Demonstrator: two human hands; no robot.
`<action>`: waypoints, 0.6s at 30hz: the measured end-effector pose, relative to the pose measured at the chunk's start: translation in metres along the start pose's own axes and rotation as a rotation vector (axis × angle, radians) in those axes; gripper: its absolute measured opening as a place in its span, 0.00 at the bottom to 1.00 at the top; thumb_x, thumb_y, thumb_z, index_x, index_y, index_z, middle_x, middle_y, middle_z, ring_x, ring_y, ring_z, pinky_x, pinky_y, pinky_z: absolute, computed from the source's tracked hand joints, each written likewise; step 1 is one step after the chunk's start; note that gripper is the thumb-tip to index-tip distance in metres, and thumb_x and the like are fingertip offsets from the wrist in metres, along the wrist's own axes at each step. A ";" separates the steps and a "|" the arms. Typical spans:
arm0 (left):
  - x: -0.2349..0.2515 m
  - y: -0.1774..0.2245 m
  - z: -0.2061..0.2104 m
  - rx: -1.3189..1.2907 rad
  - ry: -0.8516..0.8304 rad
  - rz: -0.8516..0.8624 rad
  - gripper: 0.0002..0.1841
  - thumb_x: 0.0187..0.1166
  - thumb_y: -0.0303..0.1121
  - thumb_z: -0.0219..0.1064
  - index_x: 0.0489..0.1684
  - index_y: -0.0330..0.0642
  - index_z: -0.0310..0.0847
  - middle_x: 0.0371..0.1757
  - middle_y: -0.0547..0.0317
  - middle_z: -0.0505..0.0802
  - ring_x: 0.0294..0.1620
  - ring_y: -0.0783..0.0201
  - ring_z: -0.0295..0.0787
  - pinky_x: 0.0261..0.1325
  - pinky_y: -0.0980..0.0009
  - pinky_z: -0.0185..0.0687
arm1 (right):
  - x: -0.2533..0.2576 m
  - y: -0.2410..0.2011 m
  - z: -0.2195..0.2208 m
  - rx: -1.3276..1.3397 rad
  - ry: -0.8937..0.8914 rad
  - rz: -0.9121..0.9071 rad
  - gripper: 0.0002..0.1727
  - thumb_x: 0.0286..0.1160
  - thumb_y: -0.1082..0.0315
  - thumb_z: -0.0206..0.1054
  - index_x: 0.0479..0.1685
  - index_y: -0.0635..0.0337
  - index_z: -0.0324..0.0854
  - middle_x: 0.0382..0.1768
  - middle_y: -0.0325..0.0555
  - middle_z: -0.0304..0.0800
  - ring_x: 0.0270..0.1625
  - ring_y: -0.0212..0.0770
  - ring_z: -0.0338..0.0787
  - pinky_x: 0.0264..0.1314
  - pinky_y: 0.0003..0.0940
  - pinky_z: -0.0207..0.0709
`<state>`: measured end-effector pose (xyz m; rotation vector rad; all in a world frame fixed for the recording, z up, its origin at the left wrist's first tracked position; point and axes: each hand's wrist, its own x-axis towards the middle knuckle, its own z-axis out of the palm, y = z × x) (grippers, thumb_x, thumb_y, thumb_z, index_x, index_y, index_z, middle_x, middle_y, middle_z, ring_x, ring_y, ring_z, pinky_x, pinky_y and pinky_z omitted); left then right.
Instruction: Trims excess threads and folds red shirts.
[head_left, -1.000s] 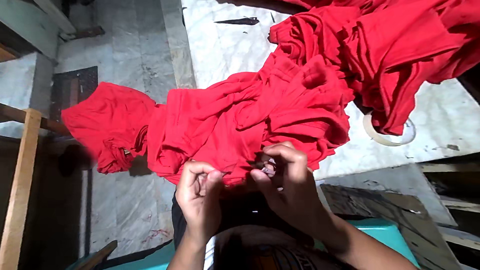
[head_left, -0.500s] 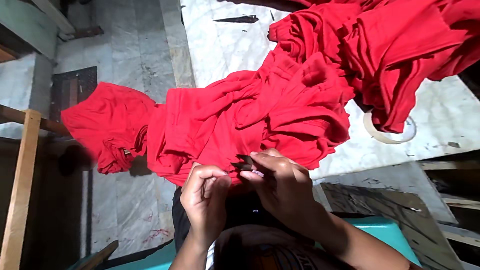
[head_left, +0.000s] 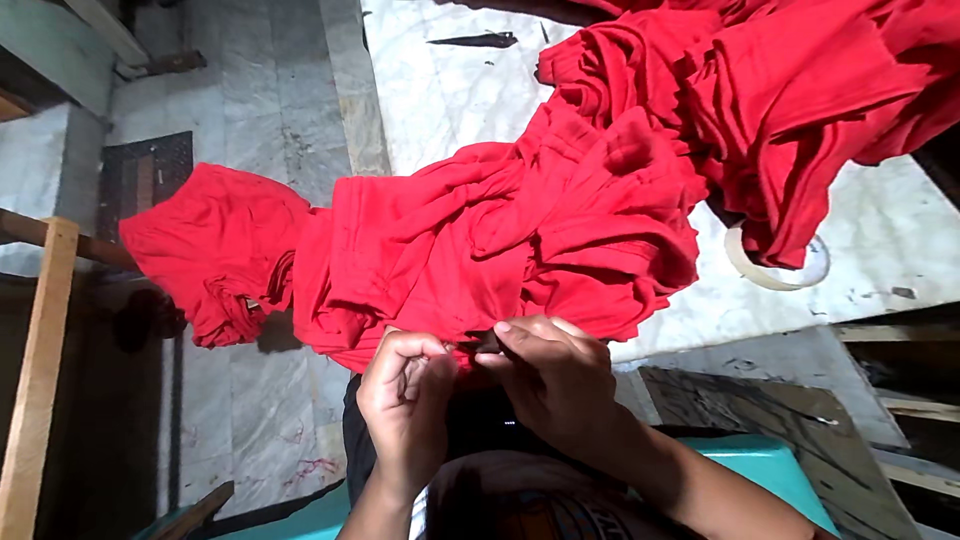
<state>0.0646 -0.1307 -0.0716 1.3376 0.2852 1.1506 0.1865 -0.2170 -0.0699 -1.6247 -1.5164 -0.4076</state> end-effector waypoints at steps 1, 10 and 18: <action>0.000 0.000 0.000 0.019 -0.007 0.005 0.05 0.86 0.38 0.64 0.44 0.52 0.85 0.40 0.82 0.89 0.41 0.88 0.84 0.48 0.88 0.81 | 0.001 0.000 0.000 0.005 -0.007 0.000 0.12 0.93 0.61 0.54 0.51 0.60 0.75 0.33 0.48 0.86 0.32 0.39 0.82 0.35 0.27 0.70; -0.004 0.004 -0.005 0.111 -0.116 0.007 0.07 0.86 0.44 0.62 0.46 0.59 0.86 0.54 0.83 0.87 0.56 0.87 0.84 0.58 0.85 0.83 | 0.007 0.002 -0.001 0.122 0.080 0.130 0.20 0.79 0.52 0.71 0.52 0.57 0.70 0.40 0.43 0.76 0.33 0.25 0.75 0.35 0.12 0.67; -0.022 0.017 -0.022 0.201 -0.376 -0.001 0.15 0.86 0.51 0.63 0.33 0.55 0.84 0.84 0.70 0.72 0.85 0.73 0.67 0.81 0.71 0.74 | 0.021 0.009 0.008 0.269 -0.034 0.103 0.07 0.80 0.71 0.62 0.37 0.62 0.84 0.48 0.49 0.86 0.41 0.26 0.83 0.42 0.12 0.76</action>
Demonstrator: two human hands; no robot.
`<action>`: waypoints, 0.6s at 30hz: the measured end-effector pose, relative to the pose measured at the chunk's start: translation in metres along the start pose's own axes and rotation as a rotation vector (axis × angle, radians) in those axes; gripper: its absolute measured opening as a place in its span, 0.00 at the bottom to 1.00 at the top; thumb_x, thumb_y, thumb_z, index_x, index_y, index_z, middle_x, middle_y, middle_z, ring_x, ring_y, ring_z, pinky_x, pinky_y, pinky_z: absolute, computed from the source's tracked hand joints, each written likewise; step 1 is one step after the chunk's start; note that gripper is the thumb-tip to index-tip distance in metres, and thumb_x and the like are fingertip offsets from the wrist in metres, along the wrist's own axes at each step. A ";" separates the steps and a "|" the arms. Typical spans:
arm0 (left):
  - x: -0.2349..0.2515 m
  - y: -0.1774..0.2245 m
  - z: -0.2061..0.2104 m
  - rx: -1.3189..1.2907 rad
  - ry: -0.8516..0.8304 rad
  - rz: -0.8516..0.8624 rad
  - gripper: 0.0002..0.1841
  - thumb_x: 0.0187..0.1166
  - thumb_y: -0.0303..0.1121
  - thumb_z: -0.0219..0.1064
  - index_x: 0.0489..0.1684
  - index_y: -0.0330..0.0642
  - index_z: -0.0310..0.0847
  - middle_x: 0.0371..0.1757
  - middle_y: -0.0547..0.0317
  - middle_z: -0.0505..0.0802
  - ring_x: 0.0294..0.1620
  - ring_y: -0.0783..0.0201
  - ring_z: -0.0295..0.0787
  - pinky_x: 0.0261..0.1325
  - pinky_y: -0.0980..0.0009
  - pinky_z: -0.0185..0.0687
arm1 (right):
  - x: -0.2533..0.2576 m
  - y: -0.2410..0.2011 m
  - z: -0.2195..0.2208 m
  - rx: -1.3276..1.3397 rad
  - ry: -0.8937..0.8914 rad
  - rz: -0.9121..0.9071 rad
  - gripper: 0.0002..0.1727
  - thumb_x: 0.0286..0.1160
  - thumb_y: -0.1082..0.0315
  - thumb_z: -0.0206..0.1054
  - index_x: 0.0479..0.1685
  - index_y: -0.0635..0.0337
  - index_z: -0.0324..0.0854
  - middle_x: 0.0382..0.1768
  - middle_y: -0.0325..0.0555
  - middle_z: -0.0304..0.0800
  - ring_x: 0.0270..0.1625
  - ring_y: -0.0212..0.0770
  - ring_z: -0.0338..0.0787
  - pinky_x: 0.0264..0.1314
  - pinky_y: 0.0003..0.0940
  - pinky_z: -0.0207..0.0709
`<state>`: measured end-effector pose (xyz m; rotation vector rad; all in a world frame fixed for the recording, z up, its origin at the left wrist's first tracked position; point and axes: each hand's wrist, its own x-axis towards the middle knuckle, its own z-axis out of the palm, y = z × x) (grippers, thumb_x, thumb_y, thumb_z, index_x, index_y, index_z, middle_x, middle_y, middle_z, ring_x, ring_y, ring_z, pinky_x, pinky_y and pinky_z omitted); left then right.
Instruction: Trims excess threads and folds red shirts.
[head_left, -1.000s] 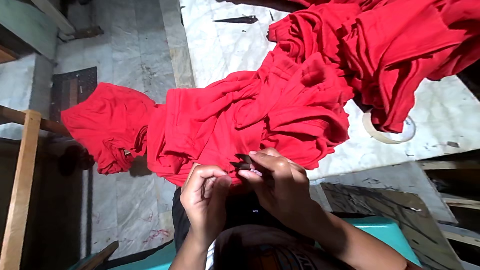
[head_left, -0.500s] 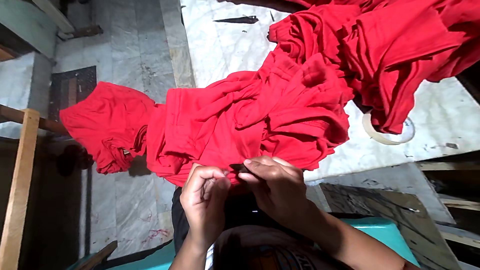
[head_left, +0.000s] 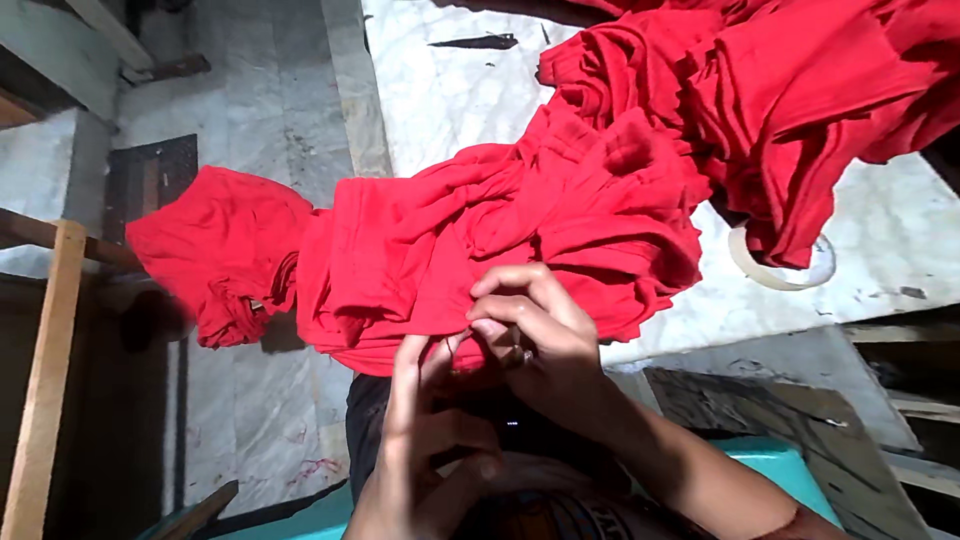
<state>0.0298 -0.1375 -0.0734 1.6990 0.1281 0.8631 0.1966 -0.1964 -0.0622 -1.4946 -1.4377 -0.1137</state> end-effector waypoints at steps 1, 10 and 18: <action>0.001 -0.001 -0.001 0.048 0.031 -0.011 0.17 0.86 0.54 0.60 0.36 0.55 0.83 0.82 0.71 0.74 0.82 0.76 0.71 0.77 0.75 0.76 | 0.000 0.001 -0.001 0.046 -0.009 -0.019 0.08 0.82 0.72 0.60 0.38 0.63 0.82 0.48 0.49 0.88 0.45 0.26 0.86 0.46 0.13 0.78; 0.040 -0.027 0.014 0.517 0.390 0.110 0.15 0.84 0.41 0.63 0.36 0.37 0.83 0.41 0.60 0.84 0.48 0.82 0.81 0.55 0.88 0.76 | -0.002 0.003 0.001 0.114 -0.052 -0.027 0.08 0.82 0.72 0.57 0.39 0.63 0.80 0.35 0.45 0.87 0.38 0.25 0.84 0.42 0.12 0.75; 0.020 -0.018 0.009 0.534 0.312 0.141 0.14 0.85 0.36 0.62 0.26 0.41 0.74 0.50 0.58 0.81 0.52 0.85 0.82 0.60 0.89 0.79 | -0.005 0.001 0.004 0.323 0.004 0.277 0.03 0.76 0.76 0.62 0.39 0.63 0.80 0.35 0.35 0.86 0.38 0.13 0.82 0.42 0.06 0.74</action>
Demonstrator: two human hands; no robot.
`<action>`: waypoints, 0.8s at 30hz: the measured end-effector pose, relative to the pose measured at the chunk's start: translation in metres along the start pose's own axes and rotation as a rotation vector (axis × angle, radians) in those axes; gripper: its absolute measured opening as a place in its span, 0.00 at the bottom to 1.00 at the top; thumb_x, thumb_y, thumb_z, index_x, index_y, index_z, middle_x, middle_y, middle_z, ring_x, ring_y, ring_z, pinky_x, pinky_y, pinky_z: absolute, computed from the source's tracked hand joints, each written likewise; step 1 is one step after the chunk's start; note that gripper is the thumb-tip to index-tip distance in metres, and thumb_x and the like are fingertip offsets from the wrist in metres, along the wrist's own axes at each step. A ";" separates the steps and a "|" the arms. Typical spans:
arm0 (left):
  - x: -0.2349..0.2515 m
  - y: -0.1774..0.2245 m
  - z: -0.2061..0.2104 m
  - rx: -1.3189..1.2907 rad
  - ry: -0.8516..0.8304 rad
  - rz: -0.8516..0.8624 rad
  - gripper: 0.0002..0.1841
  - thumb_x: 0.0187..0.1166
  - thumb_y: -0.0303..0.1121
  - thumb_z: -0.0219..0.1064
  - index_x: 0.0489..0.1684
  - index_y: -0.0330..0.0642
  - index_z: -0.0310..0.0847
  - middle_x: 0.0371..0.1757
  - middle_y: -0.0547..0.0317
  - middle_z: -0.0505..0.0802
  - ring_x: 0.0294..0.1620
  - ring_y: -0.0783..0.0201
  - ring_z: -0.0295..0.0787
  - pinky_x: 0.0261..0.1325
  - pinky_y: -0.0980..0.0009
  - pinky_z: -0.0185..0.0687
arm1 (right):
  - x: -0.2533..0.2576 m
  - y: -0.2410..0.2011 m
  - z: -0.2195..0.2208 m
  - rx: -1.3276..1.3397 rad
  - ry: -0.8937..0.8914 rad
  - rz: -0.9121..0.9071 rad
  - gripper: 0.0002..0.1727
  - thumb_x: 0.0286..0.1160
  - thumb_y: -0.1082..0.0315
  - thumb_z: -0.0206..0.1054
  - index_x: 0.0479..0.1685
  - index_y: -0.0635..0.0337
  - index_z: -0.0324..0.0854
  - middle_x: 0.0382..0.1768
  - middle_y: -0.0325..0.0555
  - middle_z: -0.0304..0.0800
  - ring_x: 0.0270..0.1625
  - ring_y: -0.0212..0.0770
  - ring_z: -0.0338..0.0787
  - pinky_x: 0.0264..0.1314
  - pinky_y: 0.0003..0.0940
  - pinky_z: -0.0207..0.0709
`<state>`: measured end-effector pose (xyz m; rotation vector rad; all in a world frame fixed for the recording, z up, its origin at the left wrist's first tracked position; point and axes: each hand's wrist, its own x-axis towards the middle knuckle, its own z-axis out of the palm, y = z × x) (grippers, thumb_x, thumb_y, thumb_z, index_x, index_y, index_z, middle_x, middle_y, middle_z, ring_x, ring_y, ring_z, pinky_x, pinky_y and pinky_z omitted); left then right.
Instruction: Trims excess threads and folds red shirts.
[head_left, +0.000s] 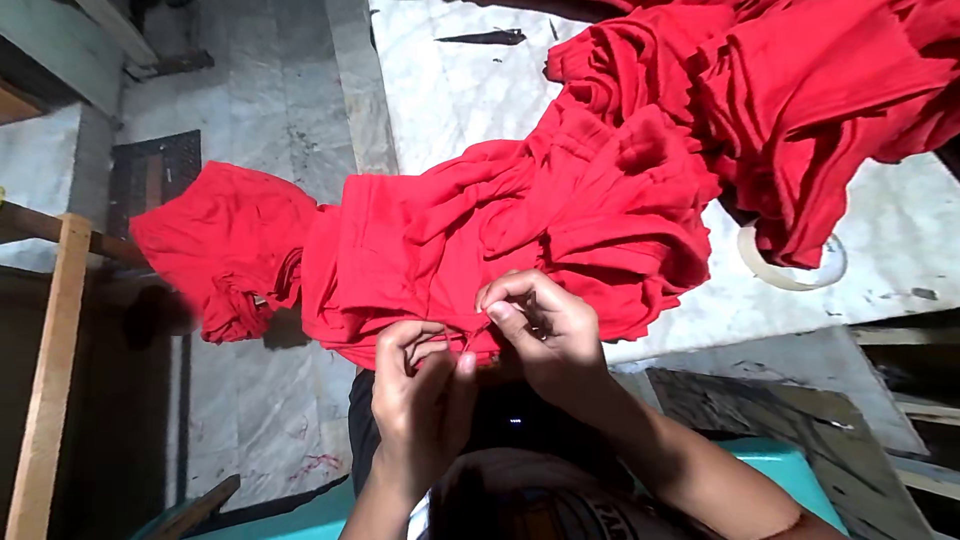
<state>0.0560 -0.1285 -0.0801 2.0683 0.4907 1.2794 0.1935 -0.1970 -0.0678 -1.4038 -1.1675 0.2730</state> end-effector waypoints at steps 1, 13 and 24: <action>-0.001 0.001 -0.001 -0.008 -0.001 -0.001 0.13 0.85 0.36 0.62 0.27 0.42 0.74 0.52 0.59 0.80 0.57 0.85 0.81 0.63 0.87 0.79 | 0.000 0.001 0.000 -0.032 0.016 -0.025 0.02 0.76 0.75 0.62 0.40 0.63 0.80 0.35 0.36 0.86 0.37 0.14 0.82 0.42 0.06 0.75; -0.004 0.005 0.000 -0.186 0.001 -0.115 0.14 0.85 0.33 0.61 0.25 0.40 0.78 0.60 0.62 0.85 0.58 0.85 0.84 0.59 0.85 0.84 | -0.020 -0.014 -0.007 -0.676 -0.068 -0.307 0.18 0.91 0.59 0.48 0.38 0.58 0.79 0.25 0.46 0.84 0.27 0.42 0.82 0.29 0.33 0.70; -0.019 0.040 -0.035 -0.334 -0.338 0.023 0.15 0.88 0.40 0.62 0.28 0.45 0.82 0.39 0.63 0.89 0.48 0.76 0.87 0.56 0.81 0.82 | 0.024 -0.013 -0.006 -0.517 -0.175 -0.278 0.10 0.62 0.62 0.72 0.28 0.60 0.86 0.21 0.44 0.83 0.18 0.38 0.81 0.15 0.32 0.67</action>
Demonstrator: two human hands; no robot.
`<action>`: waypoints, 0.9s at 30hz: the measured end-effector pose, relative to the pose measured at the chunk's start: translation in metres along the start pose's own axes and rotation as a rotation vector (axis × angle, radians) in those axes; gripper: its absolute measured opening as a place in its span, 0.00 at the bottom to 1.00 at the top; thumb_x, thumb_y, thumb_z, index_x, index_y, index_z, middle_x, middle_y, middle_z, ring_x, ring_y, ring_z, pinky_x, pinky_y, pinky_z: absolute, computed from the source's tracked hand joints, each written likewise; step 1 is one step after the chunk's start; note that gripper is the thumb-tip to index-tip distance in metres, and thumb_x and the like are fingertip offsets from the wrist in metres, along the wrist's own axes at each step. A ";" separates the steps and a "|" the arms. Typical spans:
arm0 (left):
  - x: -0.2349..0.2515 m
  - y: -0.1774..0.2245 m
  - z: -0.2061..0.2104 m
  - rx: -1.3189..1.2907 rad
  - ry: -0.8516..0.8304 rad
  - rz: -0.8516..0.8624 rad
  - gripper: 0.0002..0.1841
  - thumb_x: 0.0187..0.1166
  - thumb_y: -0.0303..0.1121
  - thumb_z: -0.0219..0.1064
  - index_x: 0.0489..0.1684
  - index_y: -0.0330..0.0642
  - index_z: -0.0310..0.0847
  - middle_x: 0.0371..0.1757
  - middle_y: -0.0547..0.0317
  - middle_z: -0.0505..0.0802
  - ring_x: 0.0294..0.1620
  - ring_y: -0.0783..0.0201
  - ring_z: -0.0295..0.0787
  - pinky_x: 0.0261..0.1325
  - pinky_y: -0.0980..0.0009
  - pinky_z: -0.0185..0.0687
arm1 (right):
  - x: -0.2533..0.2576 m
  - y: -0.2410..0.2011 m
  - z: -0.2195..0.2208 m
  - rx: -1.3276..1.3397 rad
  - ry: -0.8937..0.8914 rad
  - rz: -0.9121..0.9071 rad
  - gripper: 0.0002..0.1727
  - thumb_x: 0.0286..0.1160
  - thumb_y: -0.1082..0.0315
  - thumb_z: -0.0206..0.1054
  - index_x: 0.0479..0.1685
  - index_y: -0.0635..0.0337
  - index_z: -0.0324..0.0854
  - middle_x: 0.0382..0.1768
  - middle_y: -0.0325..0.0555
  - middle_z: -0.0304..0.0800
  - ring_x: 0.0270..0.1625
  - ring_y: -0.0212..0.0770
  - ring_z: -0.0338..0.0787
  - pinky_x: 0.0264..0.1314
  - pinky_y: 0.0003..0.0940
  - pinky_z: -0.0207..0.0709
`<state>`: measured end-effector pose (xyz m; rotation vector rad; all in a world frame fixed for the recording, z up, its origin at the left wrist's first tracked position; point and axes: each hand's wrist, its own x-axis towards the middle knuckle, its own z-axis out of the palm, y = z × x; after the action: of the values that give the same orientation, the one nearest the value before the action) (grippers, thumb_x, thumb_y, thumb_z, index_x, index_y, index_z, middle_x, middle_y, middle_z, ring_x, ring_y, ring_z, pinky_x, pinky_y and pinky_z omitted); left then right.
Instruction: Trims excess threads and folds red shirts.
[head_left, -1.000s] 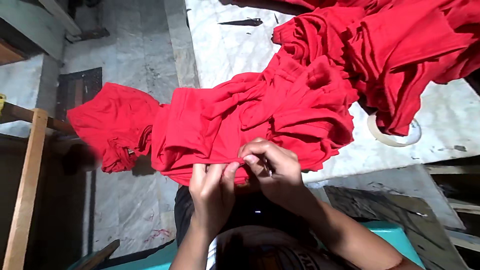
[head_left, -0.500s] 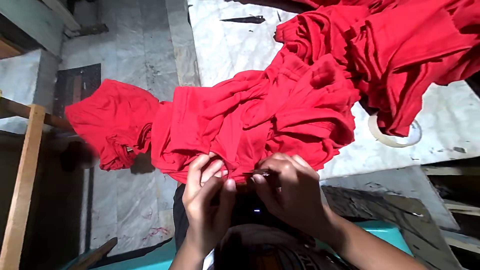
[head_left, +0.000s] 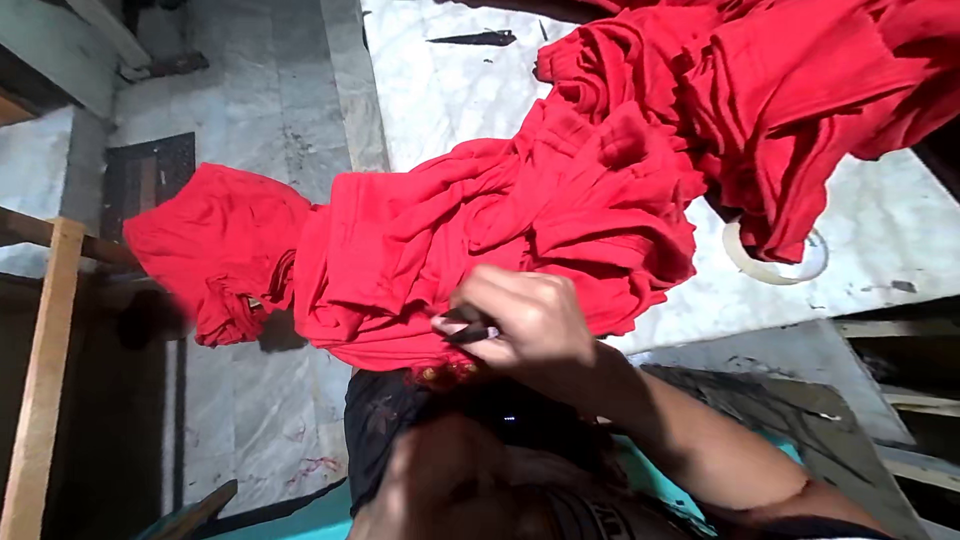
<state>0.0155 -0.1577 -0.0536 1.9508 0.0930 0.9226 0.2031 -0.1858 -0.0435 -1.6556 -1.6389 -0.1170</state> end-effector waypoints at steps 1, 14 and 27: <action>0.001 0.008 -0.002 -0.045 -0.134 0.031 0.19 0.89 0.40 0.60 0.26 0.40 0.83 0.37 0.56 0.91 0.46 0.68 0.90 0.55 0.76 0.84 | 0.008 0.000 0.000 0.065 -0.028 -0.047 0.06 0.61 0.66 0.70 0.25 0.60 0.85 0.19 0.42 0.80 0.18 0.36 0.80 0.15 0.31 0.66; 0.010 -0.054 -0.003 0.876 0.071 -0.058 0.20 0.73 0.52 0.71 0.36 0.41 0.91 0.37 0.47 0.92 0.42 0.51 0.88 0.46 0.60 0.79 | -0.010 0.007 -0.015 0.159 0.142 0.030 0.11 0.77 0.65 0.64 0.32 0.63 0.85 0.25 0.39 0.83 0.27 0.23 0.79 0.29 0.15 0.71; 0.015 -0.046 -0.012 0.865 0.043 0.013 0.08 0.79 0.32 0.67 0.39 0.40 0.93 0.34 0.50 0.89 0.38 0.57 0.86 0.43 0.71 0.79 | -0.058 0.000 0.010 0.048 -0.073 0.386 0.16 0.67 0.57 0.72 0.29 0.65 0.85 0.17 0.48 0.83 0.20 0.44 0.84 0.22 0.40 0.75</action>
<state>0.0322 -0.1177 -0.0782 2.7136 0.5864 1.0270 0.1892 -0.2271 -0.0831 -1.9240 -1.3329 0.1769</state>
